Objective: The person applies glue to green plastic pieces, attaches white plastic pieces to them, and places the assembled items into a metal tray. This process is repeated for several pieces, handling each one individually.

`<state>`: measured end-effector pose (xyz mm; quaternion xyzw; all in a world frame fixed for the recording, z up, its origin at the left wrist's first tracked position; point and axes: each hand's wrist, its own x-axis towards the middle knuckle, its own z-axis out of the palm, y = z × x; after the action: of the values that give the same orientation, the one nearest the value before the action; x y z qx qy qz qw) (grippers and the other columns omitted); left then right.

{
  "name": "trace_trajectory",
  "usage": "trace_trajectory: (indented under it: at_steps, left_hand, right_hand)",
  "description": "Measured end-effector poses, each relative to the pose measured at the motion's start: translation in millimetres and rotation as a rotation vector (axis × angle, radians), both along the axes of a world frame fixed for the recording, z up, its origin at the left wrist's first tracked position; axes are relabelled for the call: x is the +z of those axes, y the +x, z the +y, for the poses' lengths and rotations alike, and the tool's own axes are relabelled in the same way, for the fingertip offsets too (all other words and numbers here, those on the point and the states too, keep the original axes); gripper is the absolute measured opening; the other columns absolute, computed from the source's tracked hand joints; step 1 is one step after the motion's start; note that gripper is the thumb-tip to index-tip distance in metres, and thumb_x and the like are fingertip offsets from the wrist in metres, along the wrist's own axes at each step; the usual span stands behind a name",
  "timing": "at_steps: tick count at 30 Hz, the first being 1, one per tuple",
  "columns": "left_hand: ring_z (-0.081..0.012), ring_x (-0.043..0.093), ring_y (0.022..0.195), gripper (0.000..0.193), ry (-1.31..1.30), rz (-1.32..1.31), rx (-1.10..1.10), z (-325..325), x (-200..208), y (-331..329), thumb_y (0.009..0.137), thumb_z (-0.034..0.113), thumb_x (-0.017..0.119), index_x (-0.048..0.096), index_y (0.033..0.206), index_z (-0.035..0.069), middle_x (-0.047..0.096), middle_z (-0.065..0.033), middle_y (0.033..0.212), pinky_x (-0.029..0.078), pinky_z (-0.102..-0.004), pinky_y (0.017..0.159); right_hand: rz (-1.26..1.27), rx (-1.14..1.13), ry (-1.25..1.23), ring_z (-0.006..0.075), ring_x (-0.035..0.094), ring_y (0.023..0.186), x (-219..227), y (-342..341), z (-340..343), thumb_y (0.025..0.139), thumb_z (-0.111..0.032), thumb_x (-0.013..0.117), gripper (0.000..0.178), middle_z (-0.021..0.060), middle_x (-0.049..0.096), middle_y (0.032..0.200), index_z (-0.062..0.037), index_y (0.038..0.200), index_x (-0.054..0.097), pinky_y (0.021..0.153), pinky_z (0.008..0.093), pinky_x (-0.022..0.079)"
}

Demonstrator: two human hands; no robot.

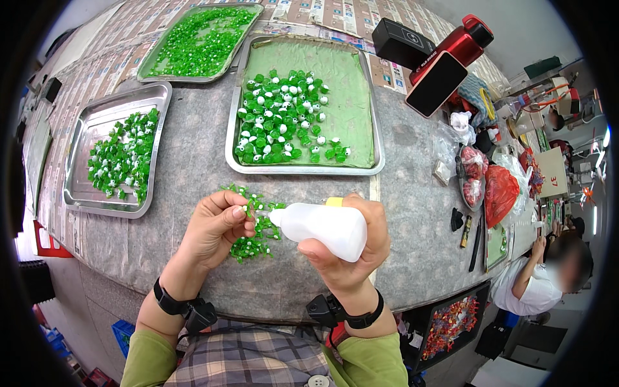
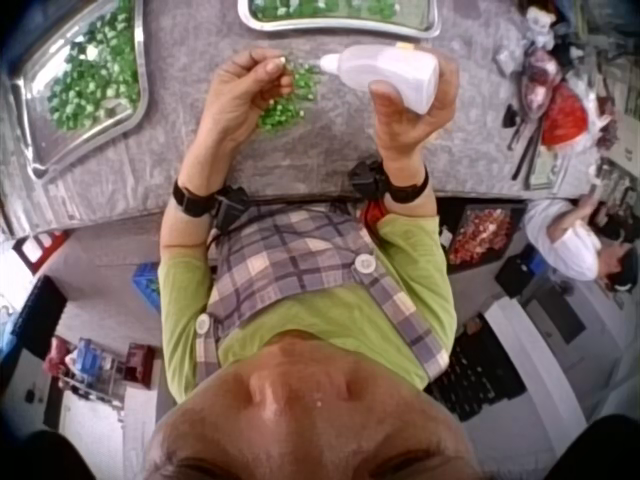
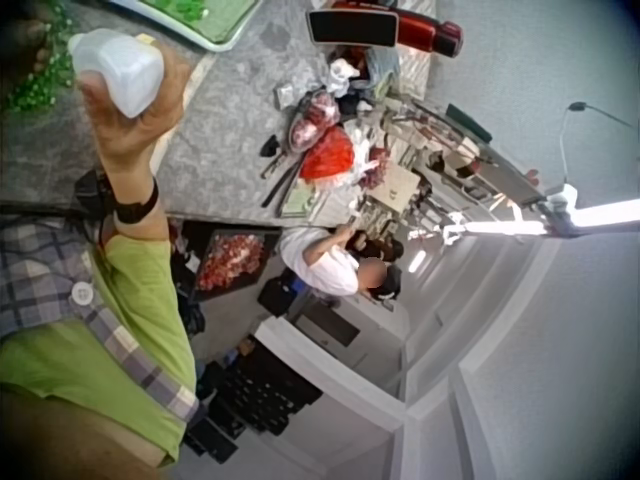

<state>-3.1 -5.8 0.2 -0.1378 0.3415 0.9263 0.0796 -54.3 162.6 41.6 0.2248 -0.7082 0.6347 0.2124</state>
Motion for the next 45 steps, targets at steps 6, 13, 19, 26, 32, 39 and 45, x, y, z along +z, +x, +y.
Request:
trace_trajectory:
  at_steps: [6,13,19,26,32,39,45]
  left_hand:
    - [-0.0136,0.057,0.063,0.012,0.003,0.007,-0.016,-1,-1,0,0.076,0.009,0.056,0.055,0.085,0.002,0.058,-0.0070,0.071,0.049,-0.0242,0.058]
    - [-0.0128,0.057,0.062,0.011,0.000,0.020,-0.026,-1,-2,0,0.076,0.011,0.056,0.055,0.083,0.002,0.058,-0.0070,0.071,0.049,-0.0239,0.057]
    - [-0.0127,0.057,0.062,0.011,-0.005,0.013,-0.025,-1,-1,0,0.077,0.011,0.056,0.055,0.083,0.002,0.058,-0.0069,0.071,0.049,-0.0235,0.056]
    - [-0.0121,0.057,0.063,0.011,-0.023,0.009,-0.017,0,1,1,0.076,0.010,0.056,0.055,0.083,0.002,0.058,-0.0062,0.071,0.048,-0.0229,0.059]
    - [-0.0101,0.056,0.069,0.013,-0.310,0.122,0.183,4,4,1,0.073,0.003,0.059,0.056,0.085,0.000,0.058,-0.0046,0.075,0.045,-0.0200,0.064]
    - [-0.0103,0.056,0.070,0.015,-0.310,0.161,0.231,4,3,2,0.071,0.001,0.060,0.056,0.085,0.000,0.058,-0.0050,0.077,0.046,-0.0200,0.064]
    - [-0.0106,0.057,0.070,0.015,-0.299,0.171,0.229,4,4,1,0.071,0.001,0.060,0.056,0.085,0.000,0.058,-0.0050,0.078,0.046,-0.0203,0.065]
  right_hand:
    - [-0.018,0.004,-0.019,0.0113,0.045,0.063,-2,2,1,0.059,-0.040,0.071,0.054,0.0039,0.046,0.076,-0.0013,0.086,0.047,0.055,0.0225,0.037]
    - [-0.057,-0.112,0.024,0.0095,0.044,0.066,3,1,1,0.062,-0.051,0.063,0.057,0.0027,0.040,0.076,0.0001,0.080,0.044,0.056,0.0213,0.039]
    - [-0.051,-0.066,-0.022,0.0124,0.045,0.066,0,0,2,0.059,-0.045,0.069,0.056,0.0047,0.045,0.077,-0.0002,0.084,0.048,0.057,0.0228,0.037]
    - [-0.069,-0.095,-0.094,0.0113,0.045,0.067,3,1,1,0.059,-0.047,0.068,0.056,0.0037,0.046,0.077,-0.0007,0.084,0.048,0.057,0.0220,0.038]
    - [-0.117,-0.088,-0.141,0.0100,0.046,0.066,1,0,3,0.059,-0.048,0.068,0.058,0.0032,0.046,0.076,-0.0006,0.086,0.046,0.057,0.0213,0.038]
    - [-0.140,-0.028,-0.149,0.0099,0.046,0.066,0,3,-2,0.061,-0.043,0.069,0.055,0.0032,0.047,0.076,-0.0004,0.087,0.047,0.057,0.0207,0.038]
    - [-0.111,-0.018,-0.077,0.0095,0.046,0.064,-6,0,3,0.061,-0.043,0.069,0.054,0.0033,0.047,0.077,-0.0004,0.086,0.047,0.058,0.0201,0.038]
